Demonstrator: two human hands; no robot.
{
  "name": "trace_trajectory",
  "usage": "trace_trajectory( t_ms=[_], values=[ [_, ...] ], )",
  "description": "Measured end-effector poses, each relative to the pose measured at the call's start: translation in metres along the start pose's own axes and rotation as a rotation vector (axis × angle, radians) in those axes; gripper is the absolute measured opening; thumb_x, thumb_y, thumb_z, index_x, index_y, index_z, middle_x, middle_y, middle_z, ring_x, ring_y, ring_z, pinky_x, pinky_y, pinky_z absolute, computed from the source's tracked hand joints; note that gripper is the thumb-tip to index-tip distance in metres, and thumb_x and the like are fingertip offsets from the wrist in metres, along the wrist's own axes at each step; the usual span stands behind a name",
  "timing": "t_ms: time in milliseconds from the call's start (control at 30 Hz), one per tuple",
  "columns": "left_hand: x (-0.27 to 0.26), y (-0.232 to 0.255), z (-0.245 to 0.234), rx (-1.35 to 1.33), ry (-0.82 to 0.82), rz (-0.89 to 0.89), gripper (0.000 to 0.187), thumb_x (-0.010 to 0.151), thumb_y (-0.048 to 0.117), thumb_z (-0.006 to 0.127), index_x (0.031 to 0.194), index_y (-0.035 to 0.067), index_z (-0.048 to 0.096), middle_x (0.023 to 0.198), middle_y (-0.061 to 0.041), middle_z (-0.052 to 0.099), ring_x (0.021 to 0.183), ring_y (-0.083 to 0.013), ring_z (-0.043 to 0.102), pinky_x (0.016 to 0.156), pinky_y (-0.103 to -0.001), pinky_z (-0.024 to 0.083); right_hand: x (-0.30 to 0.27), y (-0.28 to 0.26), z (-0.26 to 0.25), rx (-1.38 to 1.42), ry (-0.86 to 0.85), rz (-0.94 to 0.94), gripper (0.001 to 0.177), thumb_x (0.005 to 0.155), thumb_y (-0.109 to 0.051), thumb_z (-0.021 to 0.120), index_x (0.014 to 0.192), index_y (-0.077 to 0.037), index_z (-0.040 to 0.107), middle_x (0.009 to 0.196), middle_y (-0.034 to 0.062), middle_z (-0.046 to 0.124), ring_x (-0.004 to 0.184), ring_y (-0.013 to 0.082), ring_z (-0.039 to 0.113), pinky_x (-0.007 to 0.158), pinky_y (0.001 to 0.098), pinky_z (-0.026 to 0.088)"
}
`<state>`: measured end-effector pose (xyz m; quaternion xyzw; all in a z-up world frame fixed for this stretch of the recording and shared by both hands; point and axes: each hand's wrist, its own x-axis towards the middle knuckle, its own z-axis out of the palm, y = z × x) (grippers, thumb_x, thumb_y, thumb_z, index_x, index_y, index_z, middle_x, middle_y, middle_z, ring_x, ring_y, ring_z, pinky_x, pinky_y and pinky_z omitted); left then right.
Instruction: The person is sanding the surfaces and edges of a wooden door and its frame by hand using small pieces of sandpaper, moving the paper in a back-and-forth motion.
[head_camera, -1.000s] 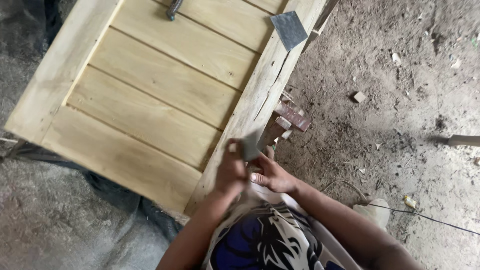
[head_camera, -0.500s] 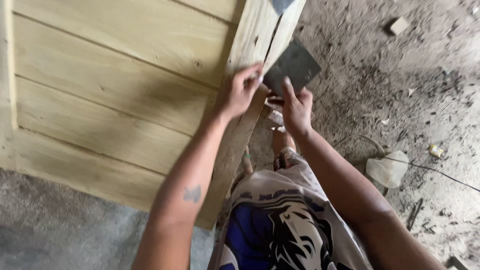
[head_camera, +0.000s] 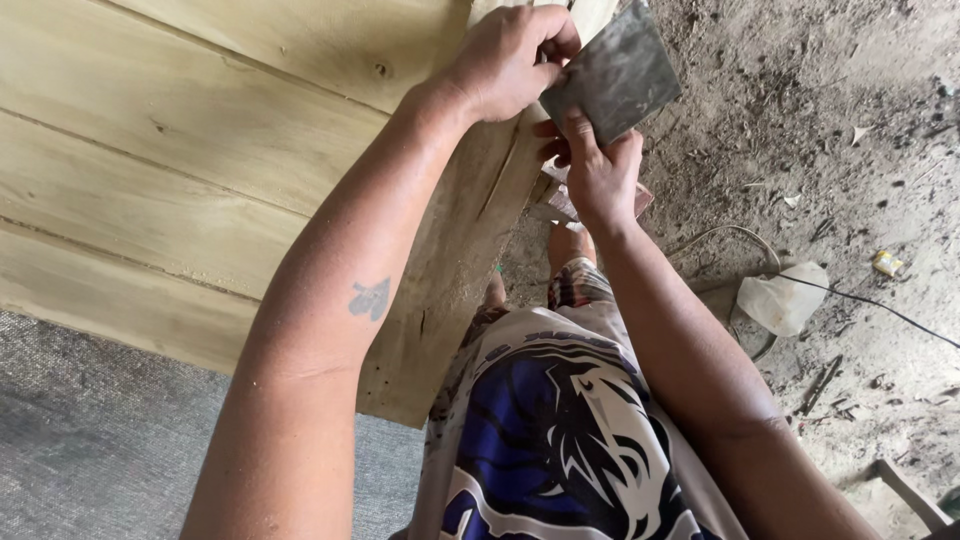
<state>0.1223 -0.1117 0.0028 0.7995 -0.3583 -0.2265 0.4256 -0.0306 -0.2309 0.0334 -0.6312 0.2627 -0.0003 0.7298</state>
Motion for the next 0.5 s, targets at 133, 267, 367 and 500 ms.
trace_trajectory(
  t_ms=[133,267,367,500],
  values=[
    [0.001,-0.003,0.0,-0.009,-0.042,-0.001,0.015,0.087,-0.001,0.074,0.101,0.006,0.072,0.094,-0.008,0.077,0.085,-0.0177,0.076,0.073,-0.032,0.061,0.002,0.002,0.0,-0.154,-0.015,-0.054,0.027,0.11,-0.019,0.055,0.109,0.004,0.071,0.087,0.0115,0.079,0.069,0.0145,0.075,0.061,0.0287,0.062],
    [0.002,-0.014,0.001,-0.038,-0.057,0.033,0.017,0.087,-0.002,0.075,0.102,0.006,0.073,0.094,-0.007,0.078,0.084,-0.0175,0.076,0.072,-0.032,0.062,0.001,0.0,-0.006,-0.26,-0.032,0.003,0.024,0.111,-0.017,0.06,0.108,0.004,0.072,0.083,0.0095,0.078,0.064,0.0148,0.072,0.056,0.0308,0.059],
    [0.011,-0.024,0.004,0.009,-0.117,0.072,0.021,0.083,-0.004,0.076,0.102,0.005,0.074,0.094,-0.009,0.078,0.083,-0.0192,0.075,0.07,-0.034,0.06,0.002,0.0,-0.01,-0.2,-0.079,0.033,0.018,0.106,-0.013,0.061,0.114,0.003,0.065,0.079,0.007,0.074,0.059,0.015,0.069,0.05,0.0314,0.056],
    [0.023,-0.021,0.003,0.059,-0.318,-0.054,0.017,0.086,0.0,0.075,0.099,0.011,0.076,0.093,-0.008,0.077,0.079,-0.0189,0.073,0.067,-0.035,0.058,-0.005,0.017,0.001,-0.591,0.093,-0.504,0.014,0.111,-0.01,0.06,0.118,0.001,0.059,0.095,0.0139,0.067,0.077,0.0243,0.067,0.064,0.0359,0.056]
  ],
)
